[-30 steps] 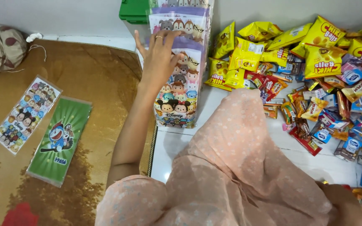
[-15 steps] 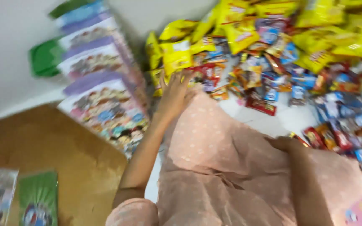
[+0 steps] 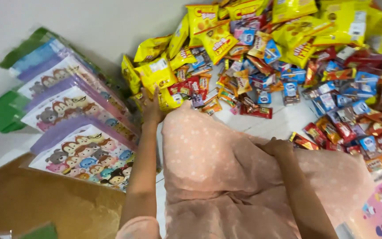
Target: The person is manually packing individual snack packets into small decorative plastic bags while sitting on the floor.
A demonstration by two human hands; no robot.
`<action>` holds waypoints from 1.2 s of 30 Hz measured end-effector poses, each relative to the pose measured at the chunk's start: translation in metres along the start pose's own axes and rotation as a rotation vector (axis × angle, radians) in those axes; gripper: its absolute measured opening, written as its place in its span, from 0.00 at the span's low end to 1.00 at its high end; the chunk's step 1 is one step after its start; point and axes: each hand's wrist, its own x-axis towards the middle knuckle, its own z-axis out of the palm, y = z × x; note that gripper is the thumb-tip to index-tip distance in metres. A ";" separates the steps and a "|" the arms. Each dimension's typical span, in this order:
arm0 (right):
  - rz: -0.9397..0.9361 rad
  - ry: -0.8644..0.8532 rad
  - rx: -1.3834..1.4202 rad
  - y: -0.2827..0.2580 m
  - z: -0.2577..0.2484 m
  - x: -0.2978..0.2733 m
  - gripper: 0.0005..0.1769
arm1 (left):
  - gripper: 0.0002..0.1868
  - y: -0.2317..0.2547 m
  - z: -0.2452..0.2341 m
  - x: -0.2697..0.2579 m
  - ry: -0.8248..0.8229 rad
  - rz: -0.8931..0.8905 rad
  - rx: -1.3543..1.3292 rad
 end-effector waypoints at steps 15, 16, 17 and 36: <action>-0.773 1.323 0.079 -0.211 0.002 0.084 0.10 | 0.32 0.039 0.062 0.029 0.628 0.662 0.471; -0.767 1.320 0.082 -0.207 -0.016 0.074 0.10 | 0.32 0.046 0.059 0.034 0.624 0.668 0.470; -0.735 1.275 0.094 -0.201 -0.034 0.064 0.16 | 0.44 0.054 0.056 0.038 0.500 0.761 0.415; -0.658 1.562 -0.009 -0.110 -0.159 0.081 0.19 | 0.43 0.253 -0.022 0.075 0.284 1.013 -0.118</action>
